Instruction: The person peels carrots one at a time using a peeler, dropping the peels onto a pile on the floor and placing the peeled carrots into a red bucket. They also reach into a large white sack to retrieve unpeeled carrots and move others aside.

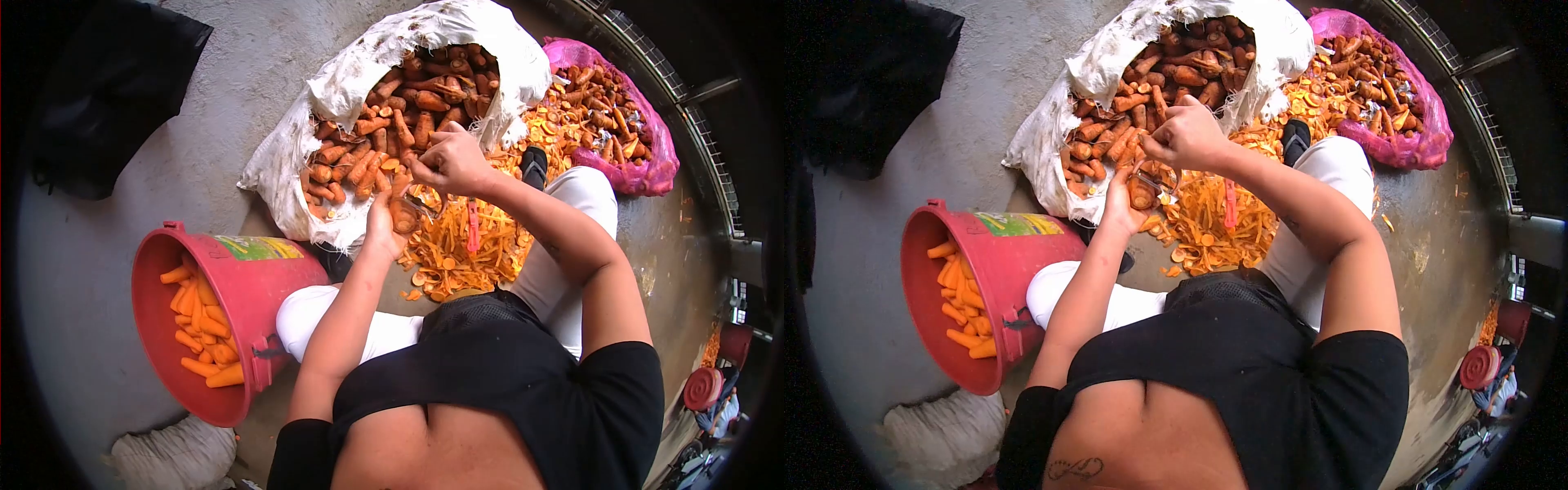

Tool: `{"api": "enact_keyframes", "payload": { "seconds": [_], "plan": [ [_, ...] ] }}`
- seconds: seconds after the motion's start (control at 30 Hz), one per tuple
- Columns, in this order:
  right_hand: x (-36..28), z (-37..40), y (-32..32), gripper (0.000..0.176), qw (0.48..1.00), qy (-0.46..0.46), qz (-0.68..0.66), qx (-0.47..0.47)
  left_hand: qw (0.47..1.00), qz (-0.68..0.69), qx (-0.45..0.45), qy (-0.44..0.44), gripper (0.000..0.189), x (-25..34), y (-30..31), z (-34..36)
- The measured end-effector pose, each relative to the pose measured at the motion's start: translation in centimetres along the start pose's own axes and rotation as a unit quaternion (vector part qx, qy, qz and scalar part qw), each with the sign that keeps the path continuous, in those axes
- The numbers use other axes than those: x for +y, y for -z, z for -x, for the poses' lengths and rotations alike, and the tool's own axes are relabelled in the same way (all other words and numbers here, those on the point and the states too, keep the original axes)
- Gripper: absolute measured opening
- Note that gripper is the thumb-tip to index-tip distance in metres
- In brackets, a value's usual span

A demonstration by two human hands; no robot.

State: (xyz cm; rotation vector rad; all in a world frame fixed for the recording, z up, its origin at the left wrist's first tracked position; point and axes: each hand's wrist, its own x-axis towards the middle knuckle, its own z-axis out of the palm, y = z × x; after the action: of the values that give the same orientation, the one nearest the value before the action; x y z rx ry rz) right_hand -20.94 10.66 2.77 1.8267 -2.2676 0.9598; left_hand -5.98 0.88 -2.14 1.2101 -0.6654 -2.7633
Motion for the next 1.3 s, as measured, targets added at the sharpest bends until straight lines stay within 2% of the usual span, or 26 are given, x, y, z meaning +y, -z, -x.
{"api": "enact_keyframes", "payload": {
  "seconds": [0.3, 0.5, 0.63, 0.93, 1.13, 1.3],
  "plan": [
    [-0.8, -0.4, 0.1, 0.035, 0.995, 0.091, 0.018, 0.021, 0.999, -0.005, -0.041, 0.015, 0.027, -0.7, 1.2, -1.8],
    [-1.9, -0.3, 0.3, 0.036, 0.994, 0.108, 0.017, 0.012, 0.998, 0.020, -0.050, 0.028, 0.026, -1.2, 1.7, -1.3],
    [-2.4, -0.1, -0.1, 0.035, 0.996, 0.091, 0.011, 0.021, 0.995, 0.026, -0.091, 0.020, 0.027, -1.3, 2.2, -1.3],
    [-2.8, -0.2, -0.2, 0.034, 0.996, 0.089, -0.021, 0.010, 0.998, 0.005, -0.063, -0.002, 0.030, -1.0, 1.3, 0.5],
    [-2.8, 0.1, -0.1, 0.031, 0.996, 0.063, -0.066, -0.005, 0.990, 0.004, -0.139, -0.022, 0.033, -1.2, 1.8, 0.2],
    [-2.6, 0.3, -0.2, 0.032, 0.996, 0.045, -0.076, -0.011, 0.989, 0.014, -0.148, -0.021, 0.034, -1.1, 1.4, 0.3]
  ]
}}
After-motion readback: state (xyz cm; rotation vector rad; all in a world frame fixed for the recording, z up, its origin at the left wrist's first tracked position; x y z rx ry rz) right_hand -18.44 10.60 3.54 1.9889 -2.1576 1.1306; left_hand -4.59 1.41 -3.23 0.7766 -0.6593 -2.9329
